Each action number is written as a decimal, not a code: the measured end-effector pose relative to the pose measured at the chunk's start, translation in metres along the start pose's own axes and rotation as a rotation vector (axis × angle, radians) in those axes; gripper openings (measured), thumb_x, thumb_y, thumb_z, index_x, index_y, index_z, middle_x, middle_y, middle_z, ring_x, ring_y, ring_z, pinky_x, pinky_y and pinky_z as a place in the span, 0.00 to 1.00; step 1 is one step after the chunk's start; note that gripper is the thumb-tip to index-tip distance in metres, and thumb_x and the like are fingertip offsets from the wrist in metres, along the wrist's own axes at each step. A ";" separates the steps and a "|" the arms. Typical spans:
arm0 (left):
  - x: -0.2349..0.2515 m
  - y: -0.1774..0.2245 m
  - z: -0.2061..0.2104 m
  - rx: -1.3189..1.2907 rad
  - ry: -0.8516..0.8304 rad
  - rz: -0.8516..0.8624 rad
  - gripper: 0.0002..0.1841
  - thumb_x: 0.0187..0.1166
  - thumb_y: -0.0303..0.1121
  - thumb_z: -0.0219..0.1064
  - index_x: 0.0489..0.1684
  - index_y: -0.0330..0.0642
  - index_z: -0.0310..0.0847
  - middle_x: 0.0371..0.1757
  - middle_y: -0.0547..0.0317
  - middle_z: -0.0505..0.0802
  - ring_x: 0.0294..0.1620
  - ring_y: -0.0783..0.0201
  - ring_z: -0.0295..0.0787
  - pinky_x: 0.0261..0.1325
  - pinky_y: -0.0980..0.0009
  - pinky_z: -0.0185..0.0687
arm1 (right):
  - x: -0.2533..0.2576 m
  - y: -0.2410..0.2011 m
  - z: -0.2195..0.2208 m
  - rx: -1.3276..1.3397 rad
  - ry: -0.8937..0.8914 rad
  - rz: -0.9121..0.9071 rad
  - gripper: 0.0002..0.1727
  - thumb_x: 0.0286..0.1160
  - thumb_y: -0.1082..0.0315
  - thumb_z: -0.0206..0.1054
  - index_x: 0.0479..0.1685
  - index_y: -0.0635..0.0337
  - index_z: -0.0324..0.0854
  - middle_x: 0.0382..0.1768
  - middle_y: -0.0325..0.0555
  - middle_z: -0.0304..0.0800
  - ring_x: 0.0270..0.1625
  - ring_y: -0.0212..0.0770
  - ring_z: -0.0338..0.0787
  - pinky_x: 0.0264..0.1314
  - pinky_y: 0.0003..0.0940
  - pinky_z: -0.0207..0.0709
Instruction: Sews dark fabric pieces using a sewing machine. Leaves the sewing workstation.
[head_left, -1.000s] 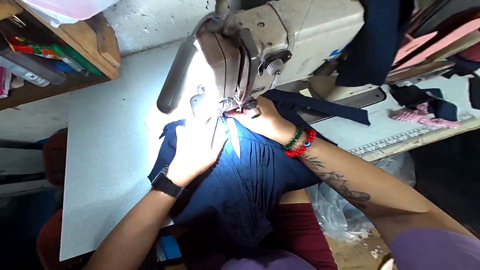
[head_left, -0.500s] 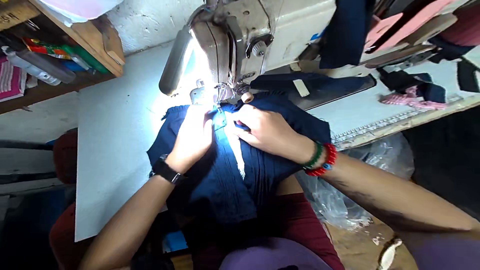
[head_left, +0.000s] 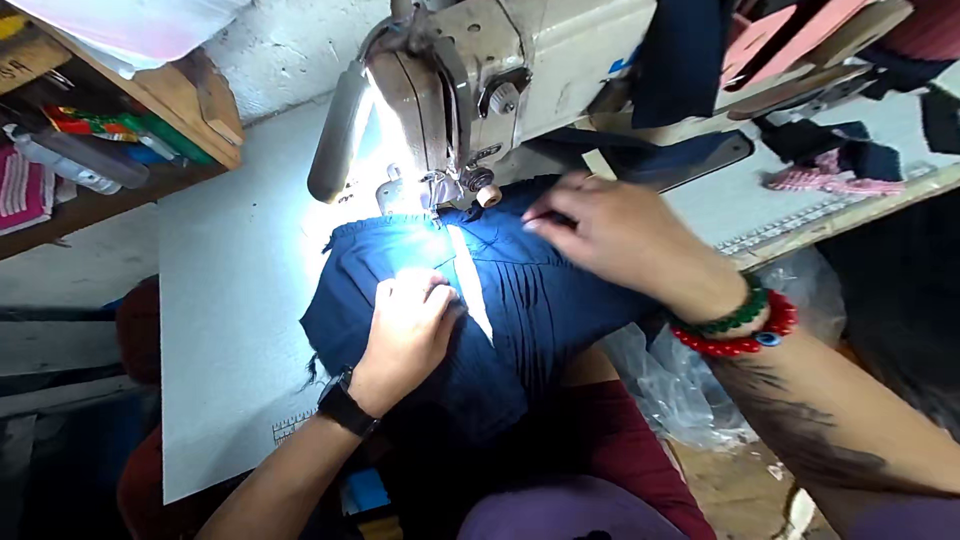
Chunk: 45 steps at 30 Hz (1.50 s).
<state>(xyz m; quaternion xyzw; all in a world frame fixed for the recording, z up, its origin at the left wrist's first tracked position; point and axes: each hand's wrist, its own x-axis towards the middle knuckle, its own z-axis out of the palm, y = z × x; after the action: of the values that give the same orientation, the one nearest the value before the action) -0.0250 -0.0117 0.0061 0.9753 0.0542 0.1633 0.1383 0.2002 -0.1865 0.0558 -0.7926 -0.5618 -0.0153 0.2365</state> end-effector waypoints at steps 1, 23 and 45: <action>0.001 -0.001 0.002 -0.034 0.042 -0.012 0.11 0.84 0.39 0.63 0.44 0.48 0.91 0.55 0.57 0.91 0.63 0.56 0.84 0.64 0.50 0.74 | 0.006 -0.012 0.010 0.082 0.017 -0.053 0.09 0.81 0.60 0.67 0.48 0.48 0.91 0.48 0.47 0.91 0.46 0.49 0.92 0.42 0.54 0.85; 0.005 -0.014 0.000 -0.460 0.360 -0.054 0.07 0.82 0.30 0.64 0.42 0.38 0.88 0.47 0.58 0.93 0.56 0.67 0.87 0.68 0.65 0.78 | 0.056 -0.011 0.091 0.097 0.229 -0.636 0.05 0.71 0.72 0.68 0.34 0.55 0.91 0.32 0.46 0.90 0.36 0.47 0.90 0.30 0.41 0.82; 0.013 -0.013 0.005 0.100 -0.018 0.071 0.21 0.89 0.41 0.54 0.71 0.44 0.85 0.74 0.54 0.87 0.77 0.52 0.79 0.80 0.48 0.67 | 0.030 0.017 0.066 0.027 -0.029 -0.386 0.18 0.81 0.58 0.59 0.62 0.45 0.91 0.70 0.41 0.88 0.61 0.47 0.90 0.54 0.44 0.86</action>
<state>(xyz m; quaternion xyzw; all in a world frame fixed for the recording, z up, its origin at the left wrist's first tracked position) -0.0118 0.0019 0.0020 0.9838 0.0264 0.1562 0.0842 0.2105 -0.1382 -0.0001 -0.6669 -0.7071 -0.0413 0.2314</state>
